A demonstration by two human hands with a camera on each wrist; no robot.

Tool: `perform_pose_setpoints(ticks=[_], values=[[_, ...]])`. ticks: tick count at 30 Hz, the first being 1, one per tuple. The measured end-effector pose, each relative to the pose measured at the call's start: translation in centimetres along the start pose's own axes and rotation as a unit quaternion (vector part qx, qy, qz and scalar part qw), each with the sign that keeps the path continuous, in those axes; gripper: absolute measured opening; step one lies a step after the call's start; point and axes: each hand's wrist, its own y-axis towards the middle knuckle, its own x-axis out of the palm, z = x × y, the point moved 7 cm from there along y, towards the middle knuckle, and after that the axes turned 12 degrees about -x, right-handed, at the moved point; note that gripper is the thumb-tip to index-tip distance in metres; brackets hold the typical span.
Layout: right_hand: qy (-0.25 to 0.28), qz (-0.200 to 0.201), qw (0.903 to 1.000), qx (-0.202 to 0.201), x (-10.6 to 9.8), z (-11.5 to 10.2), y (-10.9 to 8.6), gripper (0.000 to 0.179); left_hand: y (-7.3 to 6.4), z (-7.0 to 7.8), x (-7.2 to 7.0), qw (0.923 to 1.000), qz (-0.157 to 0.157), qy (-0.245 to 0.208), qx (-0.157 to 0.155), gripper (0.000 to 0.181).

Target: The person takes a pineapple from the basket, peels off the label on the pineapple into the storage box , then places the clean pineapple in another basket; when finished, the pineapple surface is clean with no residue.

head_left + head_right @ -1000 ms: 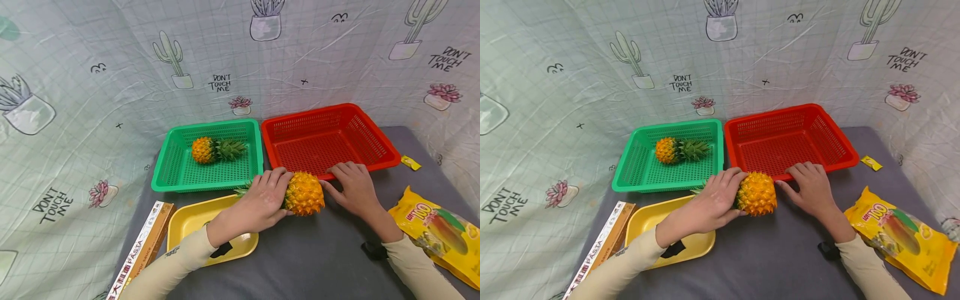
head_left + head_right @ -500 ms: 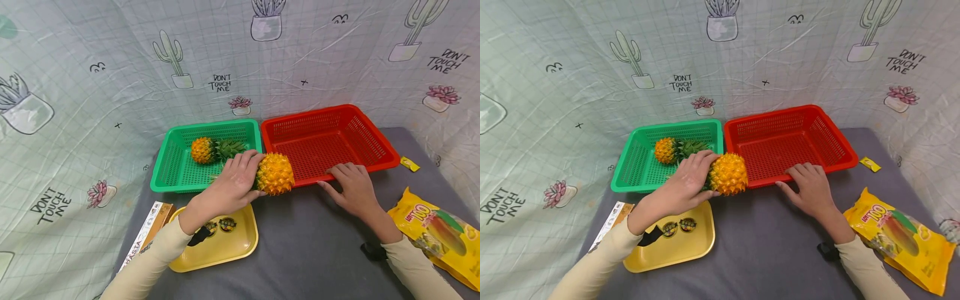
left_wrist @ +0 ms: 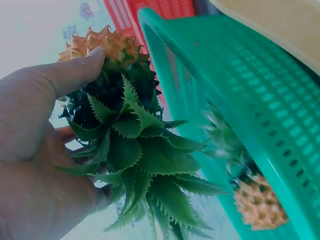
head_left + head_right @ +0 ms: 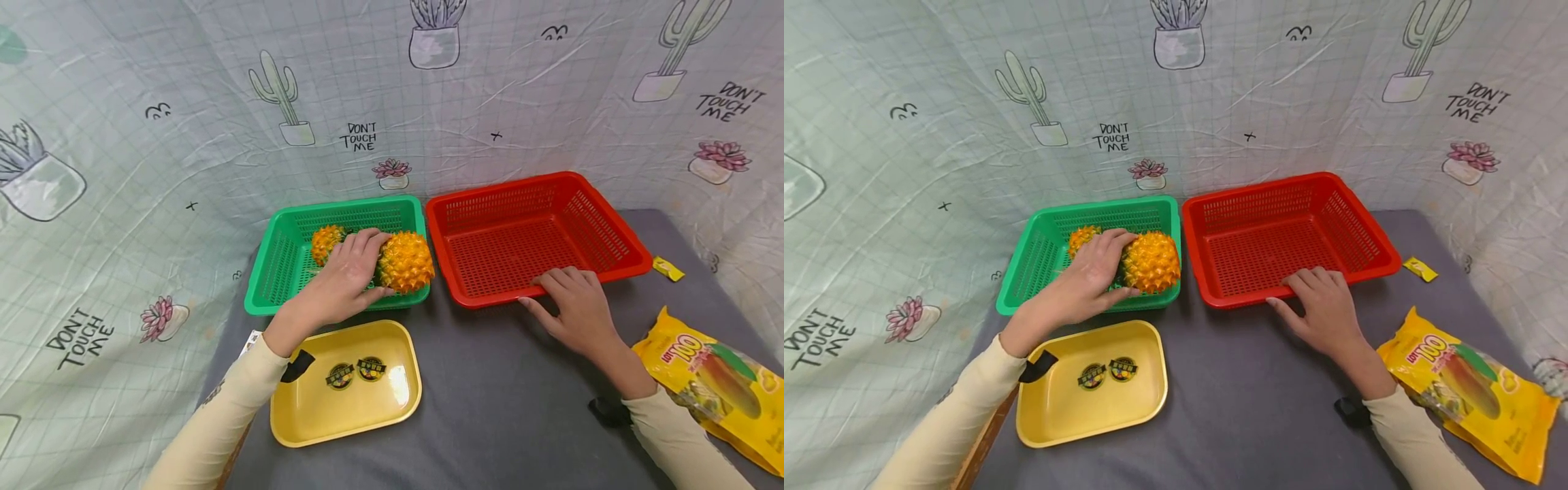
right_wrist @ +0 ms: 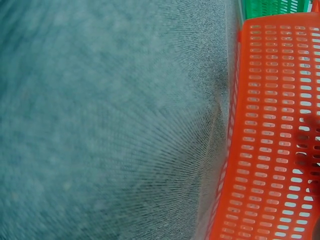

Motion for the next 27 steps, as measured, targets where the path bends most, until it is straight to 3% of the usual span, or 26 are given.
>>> perform_pose_setpoints(ticks=[8,13,27], values=[[-0.001,0.004,1.0000,0.001,0.0,0.1,-0.1,0.045,0.5,-2.6,0.2,0.9997,-0.018,-0.019,0.000,0.083],[-0.002,0.004,1.0000,-0.002,0.1,0.0,-0.1,0.042,0.8,-3.9,1.1,0.9990,-0.035,-0.028,-0.008,0.082],[0.002,0.006,1.0000,0.000,0.0,0.1,-0.1,0.047,1.4,-6.5,4.5,0.9974,-0.055,0.033,-0.032,0.082]])
